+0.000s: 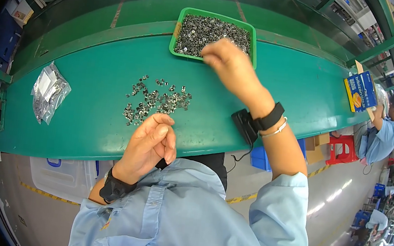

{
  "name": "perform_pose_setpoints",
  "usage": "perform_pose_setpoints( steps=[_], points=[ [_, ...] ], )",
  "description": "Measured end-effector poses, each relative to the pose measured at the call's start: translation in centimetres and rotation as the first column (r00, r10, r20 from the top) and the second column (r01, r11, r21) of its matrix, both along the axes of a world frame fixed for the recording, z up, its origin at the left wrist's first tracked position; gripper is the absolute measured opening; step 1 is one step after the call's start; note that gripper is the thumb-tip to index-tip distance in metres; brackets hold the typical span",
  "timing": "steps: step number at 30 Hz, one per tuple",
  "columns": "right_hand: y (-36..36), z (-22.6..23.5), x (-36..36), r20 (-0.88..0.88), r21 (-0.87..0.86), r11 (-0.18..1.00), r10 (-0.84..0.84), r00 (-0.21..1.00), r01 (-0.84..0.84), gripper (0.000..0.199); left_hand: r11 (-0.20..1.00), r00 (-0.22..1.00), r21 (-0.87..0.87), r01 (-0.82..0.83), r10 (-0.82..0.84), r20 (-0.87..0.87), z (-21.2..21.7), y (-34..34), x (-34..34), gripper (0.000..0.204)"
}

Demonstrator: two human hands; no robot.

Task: The person picks up a metal clip from the table, inspects it by hand, and places it into a green tray.

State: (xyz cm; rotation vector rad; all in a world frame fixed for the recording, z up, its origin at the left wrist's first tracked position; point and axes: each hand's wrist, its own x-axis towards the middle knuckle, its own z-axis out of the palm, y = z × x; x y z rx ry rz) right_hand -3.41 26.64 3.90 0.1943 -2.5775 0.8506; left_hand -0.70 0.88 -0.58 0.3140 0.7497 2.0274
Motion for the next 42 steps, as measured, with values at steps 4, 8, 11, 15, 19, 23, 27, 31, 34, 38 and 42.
perform_pose_setpoints(
  steps=[4, 8, 11, 15, 19, 23, 27, 31, 34, 38, 42],
  points=[
    [-2.5, -0.8, 0.4, 0.222, 0.059, 0.964, 0.24, 0.945, -0.259, 0.014, 0.997, 0.996, 0.018, 0.078, -0.079, 0.037, -0.1, -0.2, -0.2, 0.02],
    [-2.7, -1.3, 0.0, 0.263, 0.136, 0.941, 0.268, 0.927, -0.31, 0.013, 0.994, 0.993, 0.028, 0.11, -0.112, 0.047, -0.2, -0.3, -0.2, 0.021],
    [-2.5, -1.2, 0.6, 0.282, 0.09, 0.963, 0.222, 0.934, -0.255, 0.013, 0.993, 0.992, 0.037, 0.115, -0.117, 0.048, -0.2, -0.2, -0.2, 0.021],
    [-3.3, -0.3, 2.5, 0.23, 0.004, 0.979, 0.198, 0.953, -0.205, 0.012, 0.997, 0.996, 0.0, 0.078, -0.078, 0.039, -0.1, -0.1, -0.2, 0.021],
    [-5.6, 1.1, 5.7, 0.119, -0.083, 0.965, 0.256, 0.959, -0.247, 0.013, 0.992, 0.998, -0.112, -0.057, 0.055, -0.016, 1.0, 0.6, -0.3, 0.019],
    [-6.8, 0.9, 7.3, 0.022, -0.091, 0.957, 0.28, 0.96, -0.277, 0.015, 0.985, 0.994, -0.157, -0.074, 0.061, -0.088, 0.9, 1.0, 0.1, 0.019],
    [-7.3, 0.5, 8.2, -0.044, -0.11, 0.956, 0.267, 0.963, -0.271, 0.017, 0.984, 0.99, -0.152, -0.09, 0.072, -0.119, 0.8, 0.7, 0.7, 0.018],
    [-7.8, 0.0, 8.9, -0.097, -0.125, 0.959, 0.242, 0.965, -0.253, 0.018, 0.99, 0.993, -0.128, -0.065, 0.052, -0.105, 0.7, 0.5, 1.1, 0.018],
    [-8.1, -0.4, 9.3, -0.119, -0.134, 0.962, 0.223, 0.968, -0.238, 0.018, 0.991, 0.994, -0.112, -0.069, 0.059, -0.088, 0.8, 0.3, 1.4, 0.017],
    [-8.5, -1.0, 9.8, -0.134, -0.167, 0.961, 0.198, 0.971, -0.219, 0.019, 0.992, 0.995, -0.106, -0.068, 0.06, -0.074, 1.2, 0.1, 1.7, 0.017],
    [-9.0, -1.5, 10.2, -0.139, -0.215, 0.956, 0.17, 0.975, -0.198, 0.019, 0.993, 0.994, -0.1, -0.069, 0.06, -0.088, 1.0, 0.1, 1.9, 0.017]
  ],
)
